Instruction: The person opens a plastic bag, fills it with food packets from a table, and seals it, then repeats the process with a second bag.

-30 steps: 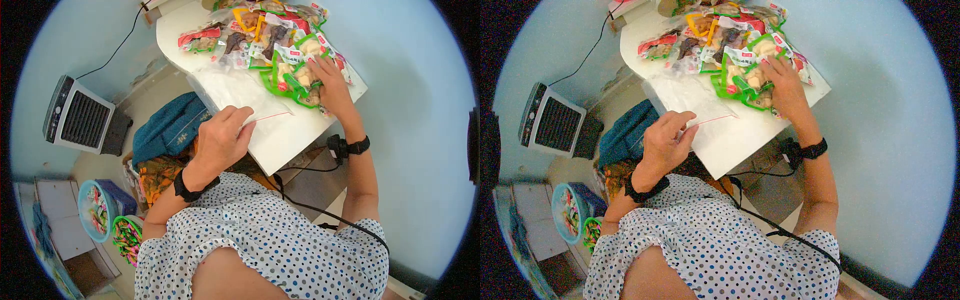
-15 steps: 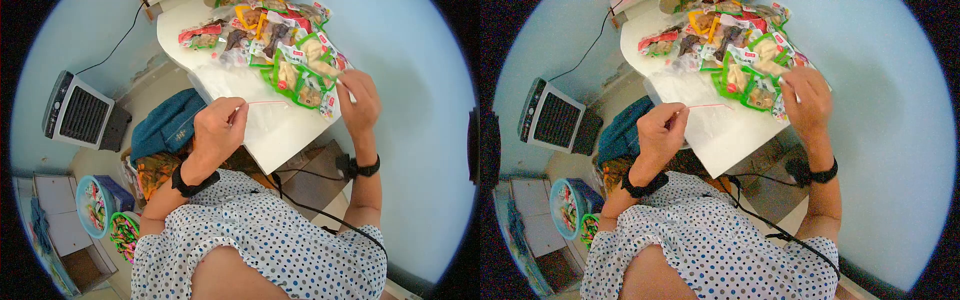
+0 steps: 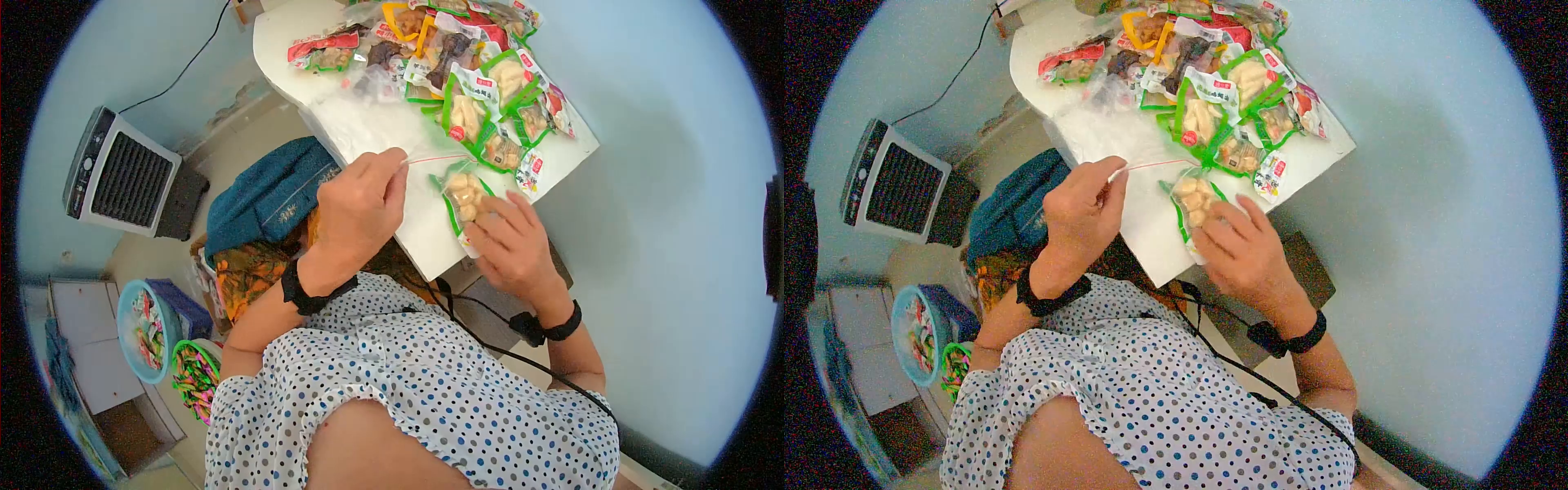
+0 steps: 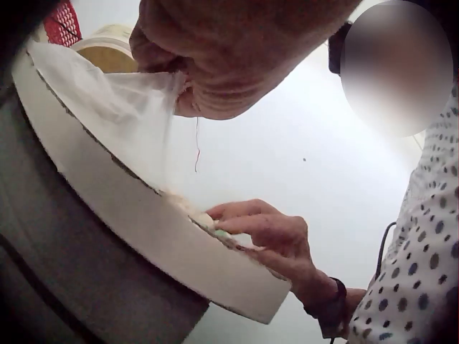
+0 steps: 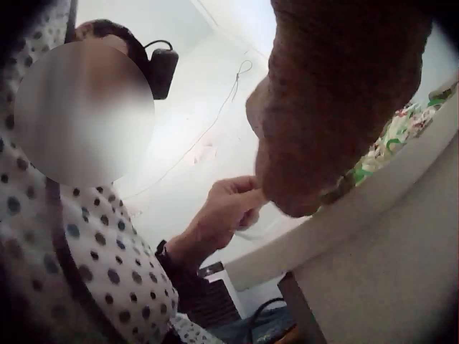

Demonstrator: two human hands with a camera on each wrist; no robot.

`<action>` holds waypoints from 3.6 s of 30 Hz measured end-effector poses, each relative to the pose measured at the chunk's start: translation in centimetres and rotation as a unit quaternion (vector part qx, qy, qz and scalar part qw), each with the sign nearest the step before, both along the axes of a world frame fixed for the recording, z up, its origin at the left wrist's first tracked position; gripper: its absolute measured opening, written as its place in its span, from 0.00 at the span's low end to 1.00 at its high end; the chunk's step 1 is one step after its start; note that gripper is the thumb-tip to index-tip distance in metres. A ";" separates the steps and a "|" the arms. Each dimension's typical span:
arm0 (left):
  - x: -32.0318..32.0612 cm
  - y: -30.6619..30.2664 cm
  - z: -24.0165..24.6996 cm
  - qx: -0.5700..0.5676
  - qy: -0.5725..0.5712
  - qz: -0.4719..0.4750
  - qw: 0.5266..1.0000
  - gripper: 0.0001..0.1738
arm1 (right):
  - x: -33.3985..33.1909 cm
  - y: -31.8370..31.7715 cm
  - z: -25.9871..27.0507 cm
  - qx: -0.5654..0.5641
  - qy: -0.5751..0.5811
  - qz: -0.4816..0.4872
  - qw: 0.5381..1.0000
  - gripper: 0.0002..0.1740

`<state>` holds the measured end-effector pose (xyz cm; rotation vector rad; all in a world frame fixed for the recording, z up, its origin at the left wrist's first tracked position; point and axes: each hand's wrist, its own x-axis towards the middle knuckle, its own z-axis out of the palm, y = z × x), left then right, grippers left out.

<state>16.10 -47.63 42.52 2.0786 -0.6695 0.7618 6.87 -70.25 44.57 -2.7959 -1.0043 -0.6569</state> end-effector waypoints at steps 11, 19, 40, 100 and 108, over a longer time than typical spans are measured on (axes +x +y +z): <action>-0.9 -0.5 -0.9 0.006 0.042 -0.064 0.997 0.13 | -0.1 1.9 -1.9 0.170 0.061 -0.297 0.938 0.25; -0.6 0.0 -1.0 0.006 0.008 -0.064 0.998 0.12 | 0.0 0.0 -2.8 0.444 0.236 -0.289 0.815 0.15; -1.5 -1.1 -1.0 -0.038 -0.005 -0.086 0.996 0.07 | 0.9 5.2 0.0 0.745 0.437 -0.034 0.503 0.25; -1.0 -1.1 -1.1 -0.053 0.023 -0.120 0.991 0.09 | 1.7 -8.9 -2.4 0.164 0.061 -0.148 0.973 0.16; -0.7 -1.2 -1.0 -0.051 -0.003 -0.103 0.993 0.09 | -1.8 -6.0 2.2 0.570 0.296 -0.219 0.735 0.07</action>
